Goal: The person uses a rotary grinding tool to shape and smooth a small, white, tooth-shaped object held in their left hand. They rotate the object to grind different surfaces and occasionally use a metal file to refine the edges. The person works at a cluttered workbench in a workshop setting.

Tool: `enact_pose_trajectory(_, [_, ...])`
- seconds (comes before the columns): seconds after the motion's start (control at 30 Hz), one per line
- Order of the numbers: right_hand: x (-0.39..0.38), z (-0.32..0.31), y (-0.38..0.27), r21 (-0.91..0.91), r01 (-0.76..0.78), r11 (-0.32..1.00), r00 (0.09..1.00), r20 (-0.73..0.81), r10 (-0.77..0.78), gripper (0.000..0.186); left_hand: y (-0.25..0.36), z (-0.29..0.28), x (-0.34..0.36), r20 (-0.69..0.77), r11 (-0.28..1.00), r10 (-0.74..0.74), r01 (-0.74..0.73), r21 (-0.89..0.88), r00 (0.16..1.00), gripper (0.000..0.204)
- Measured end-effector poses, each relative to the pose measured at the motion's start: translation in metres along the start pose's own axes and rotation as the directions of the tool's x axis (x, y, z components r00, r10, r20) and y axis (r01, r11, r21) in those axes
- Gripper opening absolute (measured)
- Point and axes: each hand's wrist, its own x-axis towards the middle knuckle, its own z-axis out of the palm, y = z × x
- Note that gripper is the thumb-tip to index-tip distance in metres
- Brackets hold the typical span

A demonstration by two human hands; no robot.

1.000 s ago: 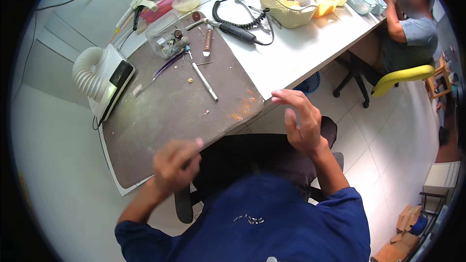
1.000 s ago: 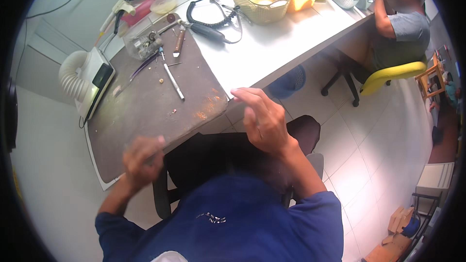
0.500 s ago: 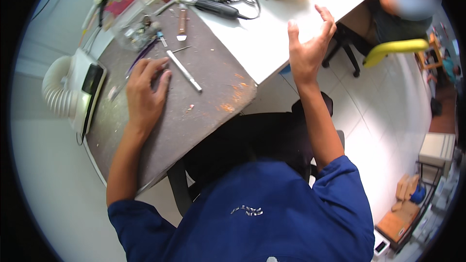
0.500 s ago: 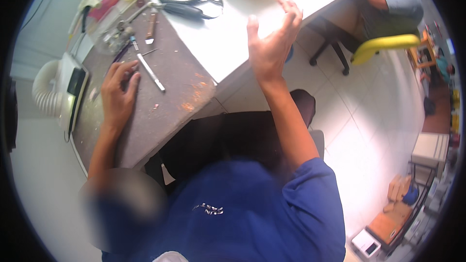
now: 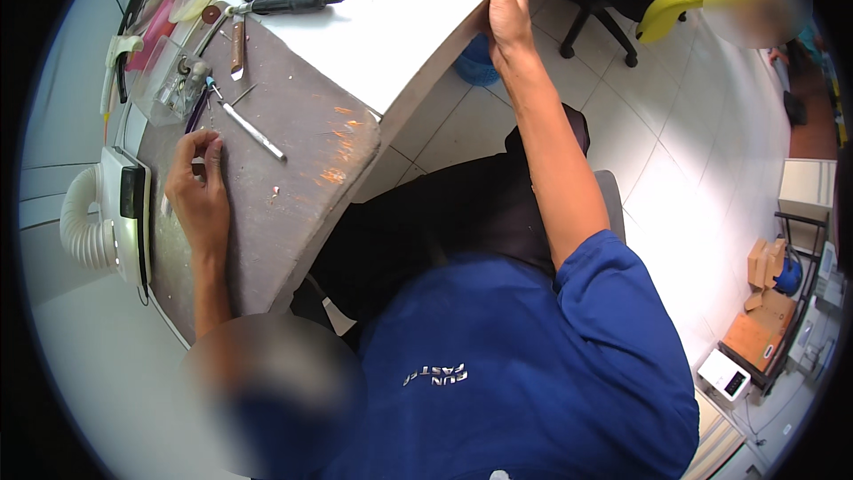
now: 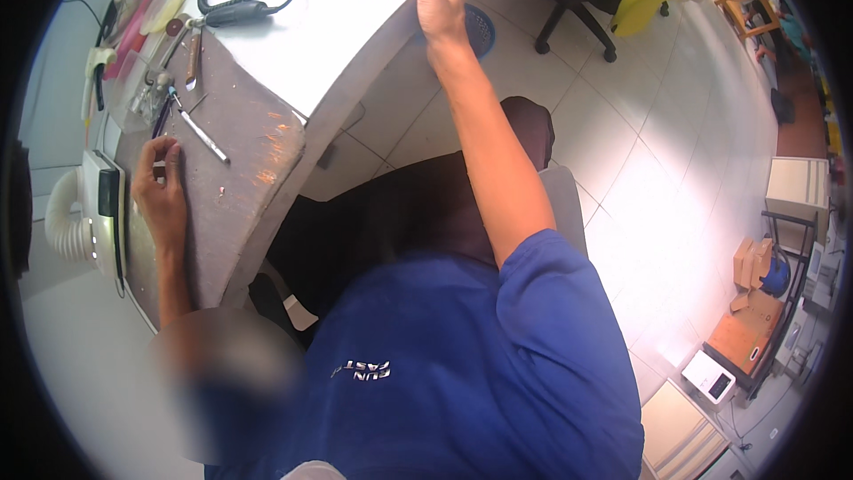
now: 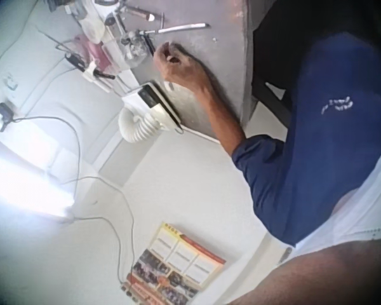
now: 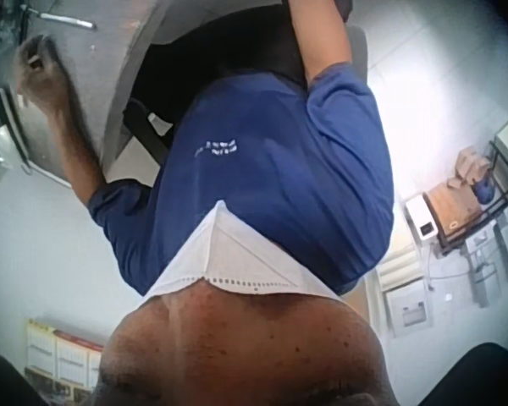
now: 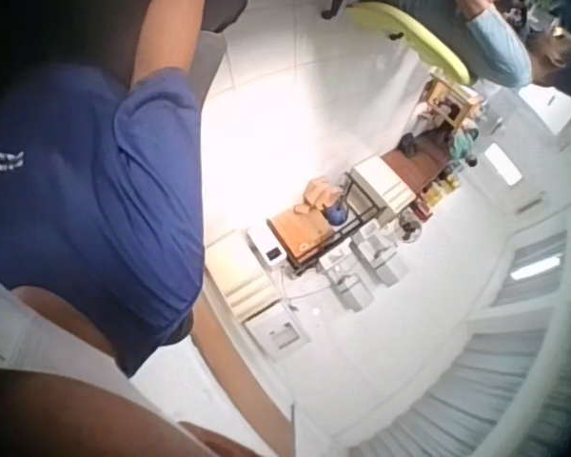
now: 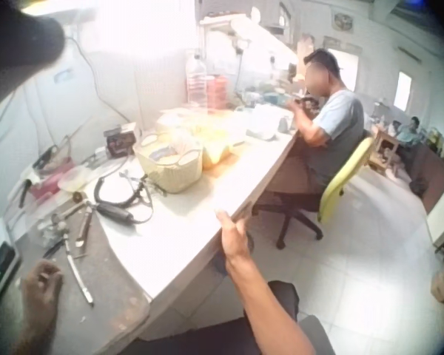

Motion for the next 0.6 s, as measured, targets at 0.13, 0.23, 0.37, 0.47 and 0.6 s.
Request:
enact_pose_trajectory(0.13, [-0.001,-0.003,-0.004,0.011,-0.023,1.000,0.998,0.058,0.022,0.121,-0.001,-0.004,-0.002,-0.040,0.995,0.092,-0.091,0.030,0.995,0.011])
enact_pose_trajectory(0.23, [0.009,-0.005,0.002,0.016,0.050,0.999,0.999,0.009,-0.050,0.118,0.001,-0.007,0.002,-0.051,0.998,0.057,-0.057,0.014,0.997,0.014])
enact_pose_trajectory(0.37, [0.003,0.000,-0.005,0.029,-0.021,0.999,1.000,0.013,0.021,0.120,-0.005,-0.008,-0.001,-0.046,0.999,0.030,-0.031,-0.024,0.998,0.016])
enact_pose_trajectory(0.47, [0.003,0.002,-0.004,0.095,-0.044,0.995,0.999,-0.011,0.045,0.106,-0.001,-0.011,-0.003,-0.024,0.998,0.006,-0.008,-0.070,1.000,0.015])
enact_pose_trajectory(0.6, [0.006,0.003,0.008,0.138,0.052,0.989,0.995,-0.086,-0.040,0.076,-0.005,-0.011,-0.007,-0.024,0.992,0.012,-0.015,-0.122,1.000,0.012])
